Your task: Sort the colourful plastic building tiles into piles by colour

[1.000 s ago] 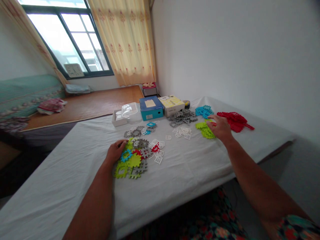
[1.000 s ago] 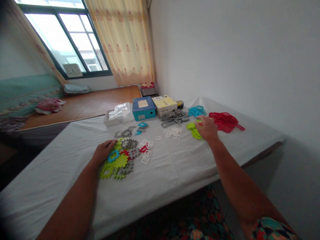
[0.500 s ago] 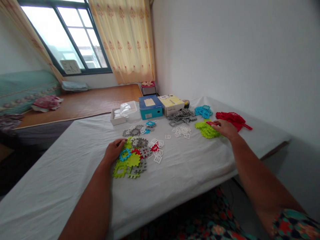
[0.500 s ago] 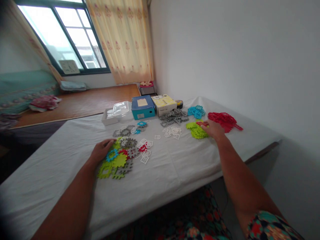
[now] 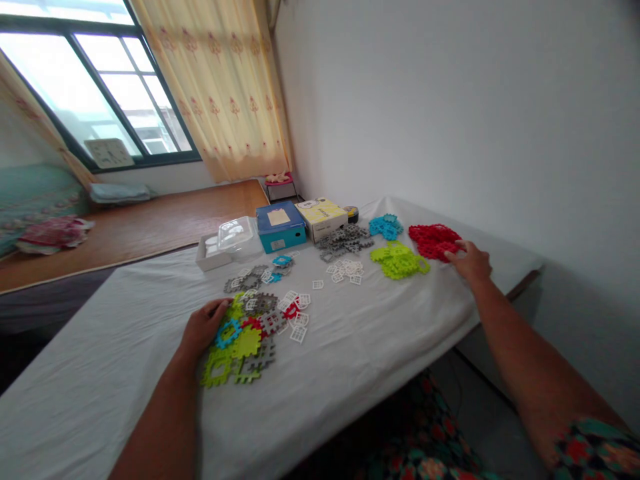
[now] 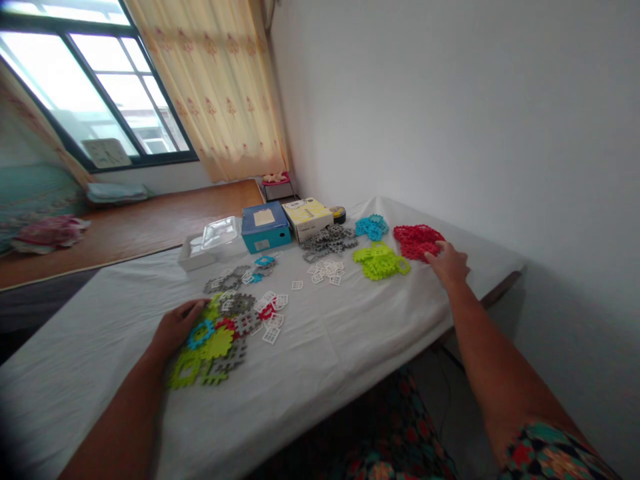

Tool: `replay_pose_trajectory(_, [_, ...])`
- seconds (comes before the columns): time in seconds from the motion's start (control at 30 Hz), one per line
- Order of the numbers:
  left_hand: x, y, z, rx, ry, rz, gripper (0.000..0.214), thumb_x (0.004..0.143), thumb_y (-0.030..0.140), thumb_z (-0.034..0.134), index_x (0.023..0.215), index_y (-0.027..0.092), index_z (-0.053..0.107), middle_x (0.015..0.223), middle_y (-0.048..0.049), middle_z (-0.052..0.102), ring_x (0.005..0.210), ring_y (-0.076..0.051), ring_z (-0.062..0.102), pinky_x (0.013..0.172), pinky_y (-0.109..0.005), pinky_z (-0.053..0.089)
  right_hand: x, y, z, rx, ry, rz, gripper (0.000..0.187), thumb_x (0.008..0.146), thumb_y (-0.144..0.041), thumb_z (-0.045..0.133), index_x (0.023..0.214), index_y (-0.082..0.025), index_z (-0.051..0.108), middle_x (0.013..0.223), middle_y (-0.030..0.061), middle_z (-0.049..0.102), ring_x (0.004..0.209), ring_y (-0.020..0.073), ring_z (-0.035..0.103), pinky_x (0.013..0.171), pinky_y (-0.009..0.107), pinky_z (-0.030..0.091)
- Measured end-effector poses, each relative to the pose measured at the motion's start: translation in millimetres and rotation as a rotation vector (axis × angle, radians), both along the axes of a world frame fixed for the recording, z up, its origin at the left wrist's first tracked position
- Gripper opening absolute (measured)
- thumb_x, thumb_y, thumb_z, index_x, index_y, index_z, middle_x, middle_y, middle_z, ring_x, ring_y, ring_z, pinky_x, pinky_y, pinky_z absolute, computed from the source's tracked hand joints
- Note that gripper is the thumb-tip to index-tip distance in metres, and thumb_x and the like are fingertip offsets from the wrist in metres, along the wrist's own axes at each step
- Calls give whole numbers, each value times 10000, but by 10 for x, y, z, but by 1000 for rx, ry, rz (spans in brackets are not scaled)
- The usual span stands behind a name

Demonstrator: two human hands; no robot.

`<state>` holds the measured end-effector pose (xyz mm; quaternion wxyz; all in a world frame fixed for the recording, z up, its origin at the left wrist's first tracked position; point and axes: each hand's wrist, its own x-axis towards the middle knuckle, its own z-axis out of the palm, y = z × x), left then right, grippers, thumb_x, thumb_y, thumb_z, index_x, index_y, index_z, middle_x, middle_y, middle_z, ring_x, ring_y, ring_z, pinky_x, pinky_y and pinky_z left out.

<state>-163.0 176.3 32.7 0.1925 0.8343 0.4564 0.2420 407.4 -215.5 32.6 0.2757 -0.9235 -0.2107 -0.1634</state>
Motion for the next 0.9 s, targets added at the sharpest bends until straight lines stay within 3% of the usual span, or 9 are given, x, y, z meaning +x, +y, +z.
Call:
replay_pose_trajectory(0.1, [0,3,-7,11,-5,-8,479,782,557,436,988,240,730,1013,-38,745,989,-263,665,880,-340,504,27,-93,-74,-39,42,-121,515,783,-447,599,1231,-193,581,1234,200,581,1163,393,486,869,592,417])
replay_pose_trajectory(0.23, [10,-7,-25,3,-9,-8,488,782,559,443,994,226,729,1012,-42,744,976,-254,666,872,-330,505,-171,141,57,52,-186,84,433,836,-364,516,1217,-165,574,1269,181,571,1181,343,492,962,552,375])
replay_pose_trajectory(0.33, [23,-32,-37,-2,-29,-2,498,796,551,434,1015,210,725,1031,-50,739,982,-244,662,879,-323,497,-691,559,218,81,-246,427,402,855,-312,494,1214,-152,580,1240,162,604,1174,299,516,1020,484,360])
replay_pose_trajectory(0.5, [31,-67,-56,-4,-51,-14,484,818,518,430,1017,189,725,1042,-65,735,993,-235,655,892,-320,482,-2061,1258,322,-37,-161,1205,358,872,-300,549,1210,-188,594,1225,107,632,1153,231,539,1018,422,396])
replay_pose_trajectory(0.57, [29,-74,-63,-5,-67,-24,483,826,516,428,1019,187,724,1042,-66,734,987,-229,654,888,-317,480,-2497,1483,328,-105,-121,1392,335,886,-264,544,1212,-205,597,1236,95,632,1156,214,535,1008,413,407])
replay_pose_trajectory(0.7, [28,-81,-78,-25,-102,-31,473,827,516,441,1017,190,727,1012,-55,741,939,-222,661,867,-307,487,-2898,1854,340,-254,-103,1461,349,888,-191,537,1231,-219,597,1247,82,632,1140,218,524,958,413,429])
replay_pose_trajectory(0.8, [32,-79,-85,-36,-118,-41,466,833,504,441,1012,182,727,1005,-55,742,934,-219,660,869,-302,485,-2933,1997,324,-376,-114,1500,423,838,-146,579,1246,-258,590,1256,55,630,1159,235,502,922,422,431])
replay_pose_trajectory(0.9, [37,-71,-88,-23,-115,-55,465,844,494,431,1011,173,723,1033,-64,736,962,-219,652,887,-306,475,-2910,2018,275,-363,-94,1545,392,816,-174,620,1199,-256,619,1180,47,666,1104,224,532,911,399,427])
